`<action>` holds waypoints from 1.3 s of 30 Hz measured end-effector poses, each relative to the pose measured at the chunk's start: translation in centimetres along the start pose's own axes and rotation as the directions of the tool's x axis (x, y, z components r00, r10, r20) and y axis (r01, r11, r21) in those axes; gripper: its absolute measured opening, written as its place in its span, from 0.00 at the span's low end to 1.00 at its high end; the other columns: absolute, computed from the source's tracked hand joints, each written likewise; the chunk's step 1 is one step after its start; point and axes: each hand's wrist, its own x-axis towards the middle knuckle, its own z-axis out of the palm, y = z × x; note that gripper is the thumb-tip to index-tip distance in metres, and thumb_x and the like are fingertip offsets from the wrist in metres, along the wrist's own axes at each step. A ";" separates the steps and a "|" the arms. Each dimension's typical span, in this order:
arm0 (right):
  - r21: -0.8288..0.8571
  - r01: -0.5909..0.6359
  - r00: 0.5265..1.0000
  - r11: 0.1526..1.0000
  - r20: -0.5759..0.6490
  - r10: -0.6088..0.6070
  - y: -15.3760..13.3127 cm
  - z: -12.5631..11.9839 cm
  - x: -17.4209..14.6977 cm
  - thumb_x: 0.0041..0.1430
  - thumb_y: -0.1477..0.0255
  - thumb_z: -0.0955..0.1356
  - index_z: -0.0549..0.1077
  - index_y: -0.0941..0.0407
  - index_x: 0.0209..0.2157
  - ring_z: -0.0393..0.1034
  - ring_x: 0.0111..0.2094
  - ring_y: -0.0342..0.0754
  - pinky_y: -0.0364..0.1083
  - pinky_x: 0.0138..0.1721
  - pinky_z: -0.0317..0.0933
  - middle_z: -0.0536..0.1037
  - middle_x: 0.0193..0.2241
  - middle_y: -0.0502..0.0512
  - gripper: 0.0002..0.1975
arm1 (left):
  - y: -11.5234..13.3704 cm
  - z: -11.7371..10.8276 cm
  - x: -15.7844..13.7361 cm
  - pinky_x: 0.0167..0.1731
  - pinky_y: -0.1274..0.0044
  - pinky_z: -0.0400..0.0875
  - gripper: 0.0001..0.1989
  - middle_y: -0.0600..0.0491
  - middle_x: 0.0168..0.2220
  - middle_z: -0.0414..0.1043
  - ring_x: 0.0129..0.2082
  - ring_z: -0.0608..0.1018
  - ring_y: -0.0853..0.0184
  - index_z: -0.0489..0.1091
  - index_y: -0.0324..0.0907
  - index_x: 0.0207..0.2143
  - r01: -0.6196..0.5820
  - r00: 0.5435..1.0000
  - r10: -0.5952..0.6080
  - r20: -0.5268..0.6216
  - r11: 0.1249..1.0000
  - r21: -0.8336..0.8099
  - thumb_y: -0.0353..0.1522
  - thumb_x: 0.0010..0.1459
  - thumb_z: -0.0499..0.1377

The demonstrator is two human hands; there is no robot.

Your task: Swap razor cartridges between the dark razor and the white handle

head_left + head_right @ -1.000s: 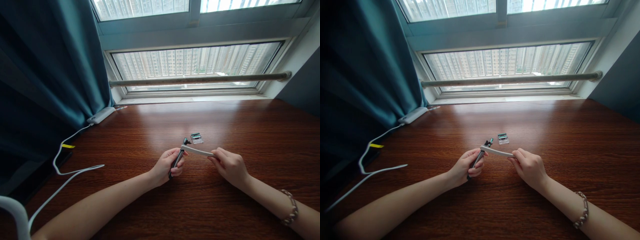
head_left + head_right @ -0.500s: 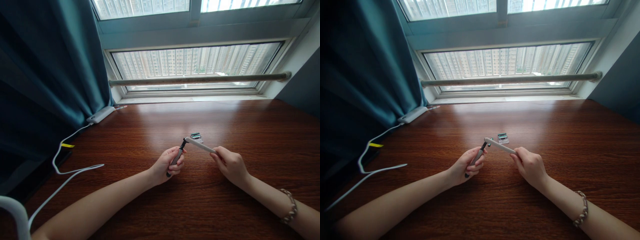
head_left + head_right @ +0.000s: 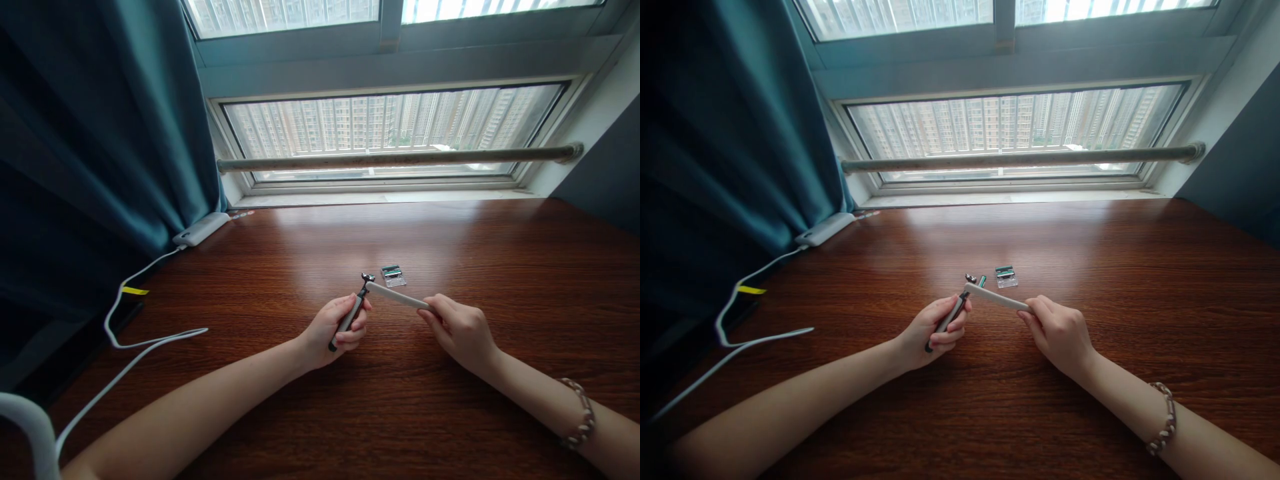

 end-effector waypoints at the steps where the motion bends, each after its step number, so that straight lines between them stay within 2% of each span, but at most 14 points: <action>1: 0.008 0.016 1.000 1.000 0.019 -0.017 0.0 0.0 0.0 0.59 0.70 0.60 0.68 0.57 0.32 0.66 0.24 0.42 0.40 0.27 0.53 0.71 0.24 0.51 0.09 | 0.0 0.0 0.0 0.09 0.89 0.42 0.13 0.59 0.20 0.53 0.11 0.50 0.83 0.62 0.37 0.35 0.006 1.000 -0.006 0.000 1.000 -0.001 0.37 0.59 0.46; 5: -0.019 -0.021 1.000 1.000 -0.003 0.021 0.0 0.0 0.0 0.59 0.69 0.60 0.68 0.57 0.32 0.66 0.24 0.42 0.40 0.26 0.53 0.72 0.25 0.51 0.08 | 0.0 -0.1 0.0 0.08 0.89 0.40 0.13 0.59 0.19 0.52 0.10 0.49 0.83 0.63 0.36 0.35 0.022 1.000 -0.022 0.005 1.000 -0.009 0.37 0.59 0.45; 10: 0.031 -0.003 1.000 1.000 0.030 0.002 0.0 -0.1 0.0 0.59 0.70 0.60 0.68 0.57 0.32 0.66 0.24 0.42 0.40 0.27 0.54 0.71 0.25 0.51 0.08 | 0.1 -0.1 -0.1 0.08 0.89 0.39 0.14 0.60 0.18 0.51 0.10 0.47 0.83 0.63 0.36 0.35 0.037 0.999 -0.036 0.008 0.999 -0.019 0.37 0.59 0.45; 12: 0.051 -0.045 0.999 0.998 0.012 0.044 0.0 -0.1 0.0 0.59 0.70 0.60 0.68 0.57 0.32 0.66 0.25 0.42 0.40 0.27 0.54 0.71 0.25 0.52 0.08 | 0.1 -0.1 -0.1 0.08 0.89 0.38 0.14 0.60 0.18 0.50 0.10 0.47 0.83 0.63 0.36 0.35 0.038 0.999 -0.038 0.009 0.999 -0.011 0.37 0.59 0.46; 15: 0.130 -0.097 0.994 0.987 -0.028 0.101 0.1 -0.1 0.0 0.60 0.70 0.59 0.67 0.57 0.32 0.65 0.23 0.43 0.41 0.26 0.54 0.70 0.23 0.52 0.09 | 0.0 0.0 -0.1 0.08 0.88 0.39 0.13 0.60 0.18 0.50 0.10 0.48 0.83 0.63 0.36 0.35 0.006 1.000 -0.006 0.002 1.000 0.023 0.37 0.59 0.46; 17: 0.169 -0.081 0.996 0.982 -0.010 0.084 0.2 -0.1 0.0 0.60 0.70 0.59 0.67 0.57 0.32 0.64 0.23 0.43 0.41 0.25 0.54 0.70 0.23 0.51 0.09 | -0.1 0.0 0.0 0.09 0.87 0.40 0.13 0.60 0.18 0.50 0.11 0.50 0.83 0.63 0.37 0.35 -0.026 1.000 0.026 -0.001 0.999 0.048 0.37 0.59 0.46; 20: 0.159 -0.064 0.998 0.985 0.030 0.060 0.2 -0.1 -0.1 0.59 0.70 0.59 0.67 0.57 0.33 0.64 0.23 0.43 0.41 0.26 0.54 0.70 0.24 0.52 0.08 | -0.3 0.1 0.1 0.10 0.87 0.41 0.11 0.60 0.19 0.49 0.11 0.51 0.82 0.62 0.38 0.35 -0.067 0.998 0.068 -0.010 0.996 0.067 0.37 0.58 0.47; 28: 0.212 -0.117 0.993 0.970 0.055 0.108 0.1 -0.1 -0.2 0.60 0.69 0.59 0.67 0.57 0.32 0.62 0.21 0.42 0.41 0.26 0.53 0.68 0.21 0.50 0.09 | -0.5 0.3 0.1 0.11 0.86 0.42 0.10 0.60 0.20 0.49 0.12 0.53 0.82 0.60 0.40 0.36 -0.131 0.990 0.136 -0.028 0.981 0.143 0.37 0.59 0.47; 39: 0.208 -0.122 0.992 0.970 0.045 0.115 0.1 0.0 -0.2 0.60 0.70 0.58 0.66 0.57 0.30 0.60 0.20 0.41 0.41 0.24 0.49 0.65 0.20 0.49 0.09 | -0.5 0.4 0.1 0.13 0.84 0.41 0.08 0.59 0.21 0.49 0.13 0.53 0.81 0.60 0.41 0.36 -0.186 0.980 0.195 -0.026 0.960 0.210 0.35 0.60 0.45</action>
